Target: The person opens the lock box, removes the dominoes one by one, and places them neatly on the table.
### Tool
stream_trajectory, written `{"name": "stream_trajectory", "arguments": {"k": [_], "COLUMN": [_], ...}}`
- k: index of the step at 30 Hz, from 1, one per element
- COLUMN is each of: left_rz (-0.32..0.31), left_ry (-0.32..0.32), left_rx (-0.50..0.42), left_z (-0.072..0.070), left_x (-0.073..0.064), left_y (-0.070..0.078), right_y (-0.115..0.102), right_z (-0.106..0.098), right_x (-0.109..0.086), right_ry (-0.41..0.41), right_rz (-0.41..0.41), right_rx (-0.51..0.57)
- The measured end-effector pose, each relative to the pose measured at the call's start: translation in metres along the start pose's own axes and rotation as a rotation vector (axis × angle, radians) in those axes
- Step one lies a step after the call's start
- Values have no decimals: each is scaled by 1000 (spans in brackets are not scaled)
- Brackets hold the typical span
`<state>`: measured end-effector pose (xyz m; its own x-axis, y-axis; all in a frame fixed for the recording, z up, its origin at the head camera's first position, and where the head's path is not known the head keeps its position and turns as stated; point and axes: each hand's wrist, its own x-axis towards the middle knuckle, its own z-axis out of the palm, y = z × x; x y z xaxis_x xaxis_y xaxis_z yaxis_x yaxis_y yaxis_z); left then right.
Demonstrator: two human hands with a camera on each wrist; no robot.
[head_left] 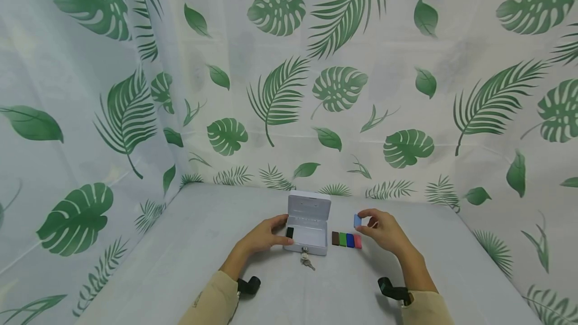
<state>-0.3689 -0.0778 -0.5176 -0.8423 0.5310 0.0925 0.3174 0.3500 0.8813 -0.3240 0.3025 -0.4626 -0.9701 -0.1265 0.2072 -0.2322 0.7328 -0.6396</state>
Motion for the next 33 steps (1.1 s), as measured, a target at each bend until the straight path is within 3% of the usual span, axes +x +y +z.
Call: {"name": "stream_trajectory", "arguments": {"k": [33], "left_rz": [-7], "left_ry": [1], "left_rx": [-9], "left_z": [-1], "left_x": [-1], "left_y": [2], "right_y": [10], "right_z": [1], "right_x": [-3], "right_ry": [-53], "right_rz": [42], "right_rx": [-24]}}
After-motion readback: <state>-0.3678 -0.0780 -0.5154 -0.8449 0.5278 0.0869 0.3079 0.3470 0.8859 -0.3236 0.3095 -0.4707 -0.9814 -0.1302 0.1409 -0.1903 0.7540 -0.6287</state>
